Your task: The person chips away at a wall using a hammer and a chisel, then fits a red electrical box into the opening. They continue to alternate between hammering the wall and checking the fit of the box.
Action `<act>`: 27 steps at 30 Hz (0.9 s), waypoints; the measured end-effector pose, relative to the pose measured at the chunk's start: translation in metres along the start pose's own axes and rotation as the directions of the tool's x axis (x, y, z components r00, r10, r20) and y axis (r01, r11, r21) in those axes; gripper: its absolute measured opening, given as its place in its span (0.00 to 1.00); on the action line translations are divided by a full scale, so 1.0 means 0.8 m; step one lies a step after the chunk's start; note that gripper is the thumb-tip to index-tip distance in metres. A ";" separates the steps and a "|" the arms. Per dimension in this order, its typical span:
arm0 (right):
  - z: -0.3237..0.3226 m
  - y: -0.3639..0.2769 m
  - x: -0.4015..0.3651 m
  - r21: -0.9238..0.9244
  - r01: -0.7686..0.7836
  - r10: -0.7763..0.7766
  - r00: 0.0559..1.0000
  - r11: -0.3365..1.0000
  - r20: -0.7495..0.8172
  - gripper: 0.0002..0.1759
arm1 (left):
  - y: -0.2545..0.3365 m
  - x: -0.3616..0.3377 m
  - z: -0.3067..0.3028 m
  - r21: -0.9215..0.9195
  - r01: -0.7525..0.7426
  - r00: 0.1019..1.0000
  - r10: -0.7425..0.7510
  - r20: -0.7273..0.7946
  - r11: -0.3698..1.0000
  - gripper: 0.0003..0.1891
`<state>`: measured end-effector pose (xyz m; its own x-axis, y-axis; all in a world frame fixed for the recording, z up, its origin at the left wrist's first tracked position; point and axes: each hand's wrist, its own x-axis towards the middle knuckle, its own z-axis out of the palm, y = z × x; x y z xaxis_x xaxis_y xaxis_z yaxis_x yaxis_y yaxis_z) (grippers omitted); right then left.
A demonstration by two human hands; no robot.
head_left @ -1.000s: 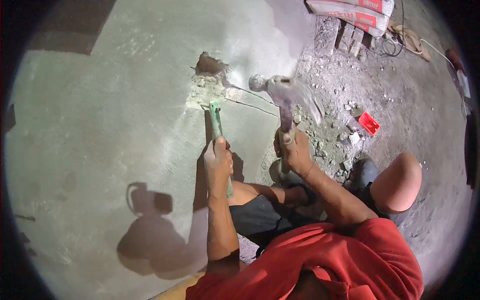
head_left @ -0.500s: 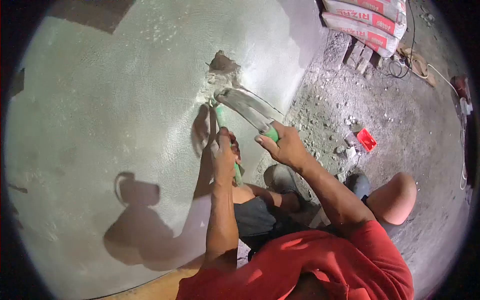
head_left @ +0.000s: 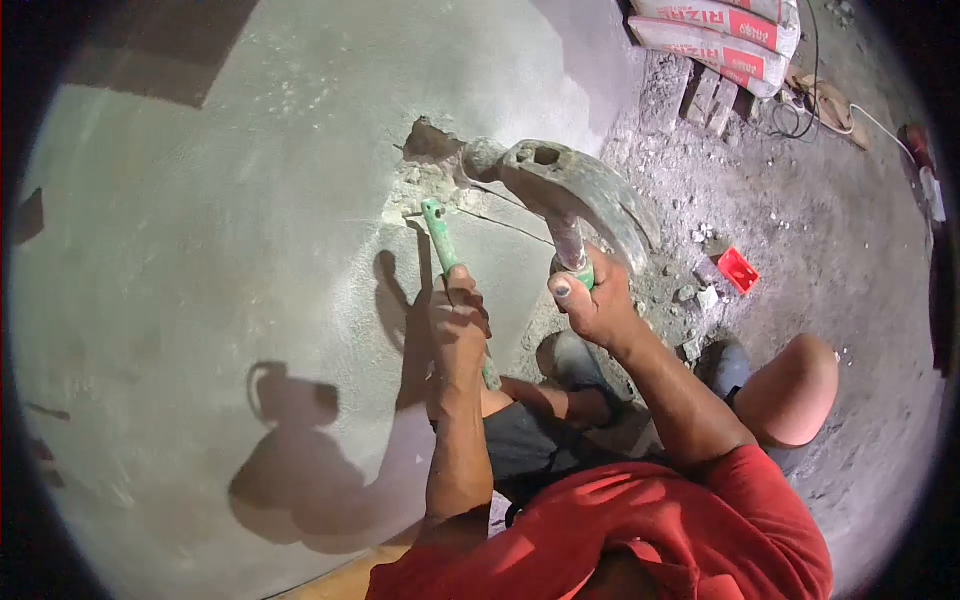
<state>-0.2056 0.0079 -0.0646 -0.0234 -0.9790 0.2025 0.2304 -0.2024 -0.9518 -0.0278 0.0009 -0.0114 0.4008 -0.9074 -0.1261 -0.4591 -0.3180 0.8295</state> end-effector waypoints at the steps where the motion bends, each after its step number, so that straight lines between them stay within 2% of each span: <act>1: 0.004 0.007 -0.001 0.038 0.057 -0.057 0.998 0.998 0.000 0.23 | 0.004 -0.002 0.002 -0.011 0.002 1.000 -0.002 -0.004 1.000 0.23; 2: 0.010 0.016 -0.002 0.077 0.116 -0.117 0.993 0.990 -0.001 0.24 | 0.006 -0.001 0.001 -0.010 0.008 1.000 -0.008 -0.003 1.000 0.23; 3: 0.026 0.033 -0.006 0.006 0.161 -0.160 0.984 0.987 -0.074 0.24 | 0.007 0.001 -0.002 -0.110 0.066 0.998 -0.064 0.024 0.992 0.21; 4: 0.041 0.052 -0.003 0.009 0.156 -0.155 0.986 0.988 -0.062 0.24 | 0.006 0.001 -0.004 -0.209 0.127 0.992 -0.119 0.050 0.970 0.20; 5: 0.055 0.068 0.004 -0.053 -0.029 0.030 0.999 0.998 0.026 0.25 | 0.004 -0.001 -0.005 -0.212 0.134 0.991 -0.128 0.041 0.968 0.20; 6: 0.060 0.079 0.011 -0.130 -0.198 0.211 0.973 0.971 0.097 0.26 | 0.005 -0.002 -0.004 -0.242 0.121 0.992 -0.111 0.058 0.963 0.20; 7: 0.056 0.067 0.018 -0.179 -0.160 0.164 0.986 0.971 0.010 0.25 | 0.006 -0.001 -0.004 -0.267 0.110 0.993 -0.092 0.079 0.958 0.20; 10: 0.031 0.021 0.018 -0.177 -0.150 0.148 0.989 0.973 -0.020 0.25 | 0.001 0.002 -0.007 -0.213 0.136 0.991 -0.133 0.028 0.968 0.20; 11: 0.022 -0.001 0.010 -0.128 -0.090 0.091 0.996 0.988 0.001 0.25 | -0.008 0.006 -0.010 -0.219 0.133 0.991 -0.131 0.027 0.967 0.20; 12: 0.024 -0.001 0.001 -0.128 -0.093 0.094 0.996 0.987 0.004 0.25 | -0.024 0.010 -0.017 -0.261 0.109 0.991 -0.086 0.098 0.959 0.20; 13: 0.027 0.001 -0.004 -0.022 0.112 -0.112 0.994 0.994 -0.011 0.25 | -0.033 0.016 -0.022 -0.304 0.080 0.986 -0.030 0.166 0.949 0.19; 14: 0.029 0.004 -0.006 0.079 0.316 -0.313 0.948 0.945 -0.047 0.25 | -0.033 0.021 -0.022 -0.305 0.074 0.986 -0.024 0.163 0.950 0.19; 15: 0.032 0.037 0.003 -0.198 0.443 -0.446 0.895 0.875 0.032 0.27 | -0.034 0.021 -0.021 -0.323 0.040 0.990 0.007 0.143 0.945 0.19; 16: 0.049 0.051 0.002 -0.382 0.319 -0.338 0.941 0.867 0.018 0.28 | -0.033 0.016 -0.020 -0.343 0.004 0.992 0.039 0.120 0.939 0.19; 17: 0.044 0.047 0.021 -0.425 0.145 -0.123 0.989 0.893 0.079 0.27 | -0.021 0.009 -0.020 -0.339 0.080 0.992 -0.041 0.122 0.937 0.19; 18: 0.038 0.043 0.032 -0.473 -0.045 0.113 0.987 0.880 0.118 0.26 | -0.025 0.004 -0.023 -0.334 0.081 0.990 -0.038 0.132 0.939 0.19; 19: 0.030 0.024 0.042 -0.479 -0.041 0.099 0.990 0.877 0.096 0.26 | -0.030 0.014 -0.023 -0.348 0.102 0.990 -0.059 0.130 0.932 0.19; 21: 0.021 -0.020 0.047 -0.468 -0.164 0.239 0.965 0.868 0.105 0.23 | -0.030 0.019 -0.020 -0.359 0.155 0.988 -0.134 0.082 0.920 0.20; 22: 0.026 -0.017 0.040 -0.470 -0.158 0.239 0.964 0.868 0.116 0.23 | -0.037 0.022 -0.023 -0.366 0.156 0.988 -0.138 0.073 0.918 0.20; 23: 0.033 -0.013 0.029 -0.348 0.125 -0.119 0.992 0.929 0.040 0.19 | -0.046 0.031 -0.027 -0.447 0.187 0.978 -0.121 0.171 0.875 0.20; 24: 0.034 -0.010 0.014 -0.245 0.412 -0.443 0.892 0.878 -0.087 0.15 | -0.057 0.037 -0.030 -0.514 0.228 0.958 -0.096 0.269 0.827 0.21; 25: 0.015 -0.014 0.003 -0.014 0.227 -0.223 0.968 0.974 0.116 0.11 | -0.056 0.043 -0.030 -0.542 0.197 0.938 0.004 0.347 0.817 0.21; 26: 0.012 -0.013 0.003 -0.015 0.225 -0.223 0.969 0.974 0.106 0.11 | -0.053 0.053 -0.030 -0.536 0.198 0.935 0.005 0.354 0.820 0.21; 27: 0.009 -0.011 0.005 -0.133 0.281 -0.280 0.960 0.950 0.032 0.10 | -0.051 0.063 -0.030 -0.328 0.270 0.902 -0.119 0.414 0.905 0.21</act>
<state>-0.2006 0.0059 -0.0539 -0.0554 -0.8821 0.4678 0.0831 -0.4710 -0.8782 0.0299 -0.0255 -0.0384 0.0883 -0.8946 -0.4381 -0.0474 -0.4431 0.8952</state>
